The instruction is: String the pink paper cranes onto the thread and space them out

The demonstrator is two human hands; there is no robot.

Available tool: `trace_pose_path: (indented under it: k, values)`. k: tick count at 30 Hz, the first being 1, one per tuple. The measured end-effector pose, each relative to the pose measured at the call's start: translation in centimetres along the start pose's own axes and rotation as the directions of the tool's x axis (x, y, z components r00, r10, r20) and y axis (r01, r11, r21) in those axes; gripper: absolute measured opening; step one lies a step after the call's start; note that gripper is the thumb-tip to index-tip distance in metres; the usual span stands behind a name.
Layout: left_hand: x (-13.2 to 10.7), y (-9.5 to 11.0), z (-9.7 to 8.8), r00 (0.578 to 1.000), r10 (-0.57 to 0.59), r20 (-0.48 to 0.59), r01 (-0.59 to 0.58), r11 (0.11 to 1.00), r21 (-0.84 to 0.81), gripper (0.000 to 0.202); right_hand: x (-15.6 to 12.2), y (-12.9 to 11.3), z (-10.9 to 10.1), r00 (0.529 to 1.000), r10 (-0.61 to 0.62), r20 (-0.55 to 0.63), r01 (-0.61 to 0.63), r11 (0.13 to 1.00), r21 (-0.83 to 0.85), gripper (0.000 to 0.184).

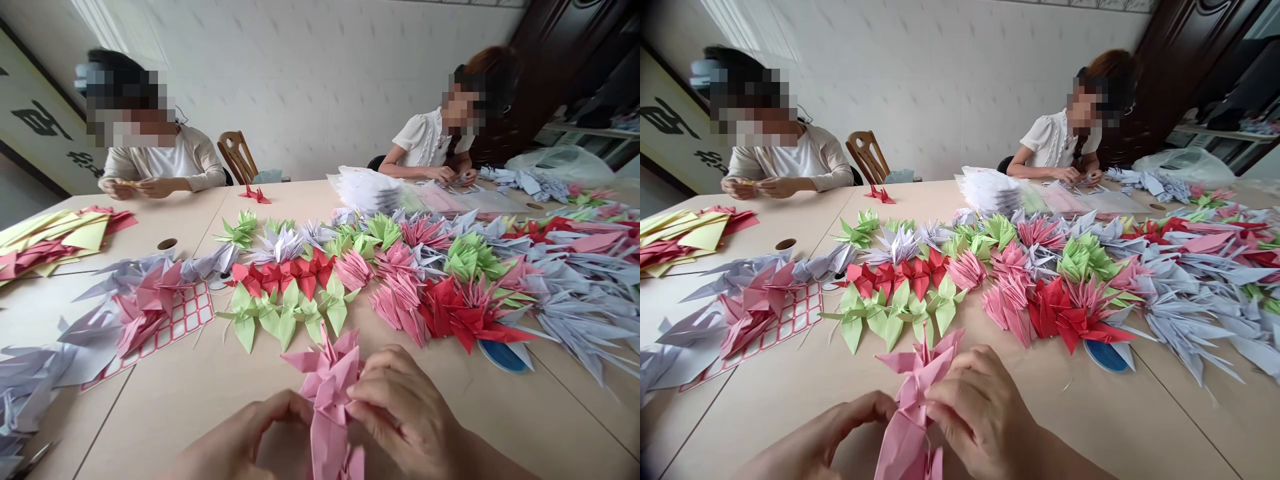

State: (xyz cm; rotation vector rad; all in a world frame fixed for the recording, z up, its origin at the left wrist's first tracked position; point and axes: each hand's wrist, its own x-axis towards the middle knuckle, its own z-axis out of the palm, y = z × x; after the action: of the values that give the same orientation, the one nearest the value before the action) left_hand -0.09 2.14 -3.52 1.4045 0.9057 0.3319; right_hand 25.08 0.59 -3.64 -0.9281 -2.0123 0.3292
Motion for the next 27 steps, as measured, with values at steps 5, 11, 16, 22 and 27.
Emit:
trace_pose_path:
  k: [5, 11, 16, 22, 27]
  values:
    - [1.5, -1.4, 1.2, 0.990, 0.131, -0.046, -0.139, 0.957, -0.255, 0.067, -0.6, -0.5, 1.6, 0.997, -0.073, 0.017, 0.073, 0.996, -0.042, 0.010]
    - [2.7, -1.8, 3.5, 0.984, 0.004, -0.178, -0.086, 0.887, -0.454, 0.032, -1.1, -0.4, 2.7, 0.995, -0.095, 0.028, 0.097, 0.993, -0.062, 0.012]
    - [2.8, -1.8, 3.8, 0.970, -0.032, -0.240, -0.085, 0.882, -0.463, 0.029, -1.1, -0.2, 2.8, 0.998, -0.066, 0.010, 0.067, 0.996, -0.057, 0.010]
    - [2.6, -2.7, 4.3, 0.946, 0.011, -0.324, -0.125, 0.934, -0.335, 0.028, -1.3, -0.1, 3.5, 0.999, -0.022, 0.050, 0.024, 0.999, -0.047, 0.012]
    - [2.7, -2.8, 4.4, 0.890, 0.035, -0.454, -0.152, 0.963, -0.224, 0.029, -1.5, 0.1, 3.8, 0.998, -0.052, 0.037, 0.054, 0.997, -0.053, 0.013]
